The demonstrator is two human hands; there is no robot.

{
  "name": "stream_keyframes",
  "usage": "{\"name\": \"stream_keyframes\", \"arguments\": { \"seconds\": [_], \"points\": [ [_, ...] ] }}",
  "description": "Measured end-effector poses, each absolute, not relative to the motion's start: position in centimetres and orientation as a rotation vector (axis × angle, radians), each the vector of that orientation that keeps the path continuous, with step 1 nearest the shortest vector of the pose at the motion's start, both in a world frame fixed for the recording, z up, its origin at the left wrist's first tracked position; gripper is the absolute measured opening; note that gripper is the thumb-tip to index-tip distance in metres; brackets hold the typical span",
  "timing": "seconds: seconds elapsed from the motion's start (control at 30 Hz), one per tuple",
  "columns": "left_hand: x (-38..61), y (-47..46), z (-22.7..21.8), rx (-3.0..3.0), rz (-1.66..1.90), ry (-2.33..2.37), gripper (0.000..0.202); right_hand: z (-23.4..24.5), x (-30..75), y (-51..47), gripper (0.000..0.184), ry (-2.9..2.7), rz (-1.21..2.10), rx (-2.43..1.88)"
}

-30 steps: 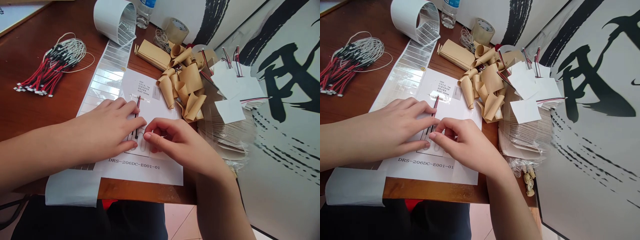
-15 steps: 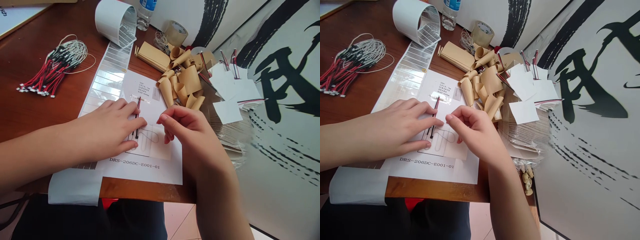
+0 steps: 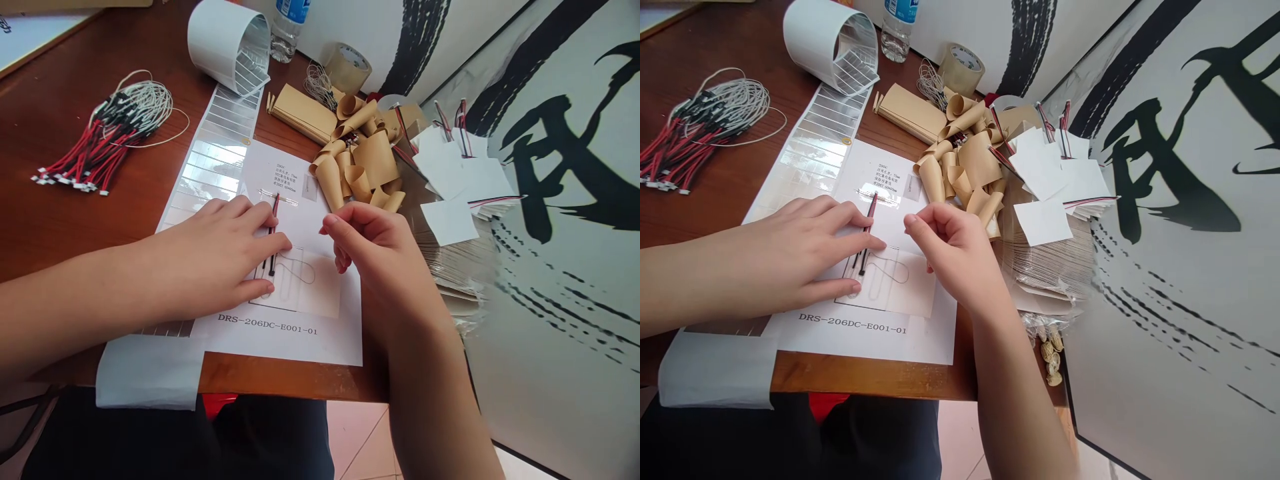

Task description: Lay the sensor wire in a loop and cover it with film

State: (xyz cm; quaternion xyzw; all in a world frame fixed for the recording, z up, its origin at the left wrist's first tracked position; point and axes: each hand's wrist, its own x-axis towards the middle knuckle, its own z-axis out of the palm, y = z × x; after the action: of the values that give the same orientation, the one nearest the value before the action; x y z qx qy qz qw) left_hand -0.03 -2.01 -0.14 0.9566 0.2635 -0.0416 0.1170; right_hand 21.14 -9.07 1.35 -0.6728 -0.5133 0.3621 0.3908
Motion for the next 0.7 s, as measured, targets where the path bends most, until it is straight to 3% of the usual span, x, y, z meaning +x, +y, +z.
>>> {"name": "stream_keyframes", "arguments": {
  "seconds": [0.37,0.57,0.7],
  "points": [
    [0.0,-1.9,-0.3,2.792,-0.122,0.784,0.054,0.8,21.5,-9.1,0.023,-1.343,0.797,-1.668],
    [0.1,-1.7,-0.4,2.791,-0.117,0.769,0.056,1.7,22.7,-9.2,0.006,-1.283,1.065,-1.695],
    [0.0,-1.5,-0.6,2.765,-0.085,0.741,0.058,2.4,22.9,-9.5,0.008,-1.393,1.063,-1.82]
  ]
}}
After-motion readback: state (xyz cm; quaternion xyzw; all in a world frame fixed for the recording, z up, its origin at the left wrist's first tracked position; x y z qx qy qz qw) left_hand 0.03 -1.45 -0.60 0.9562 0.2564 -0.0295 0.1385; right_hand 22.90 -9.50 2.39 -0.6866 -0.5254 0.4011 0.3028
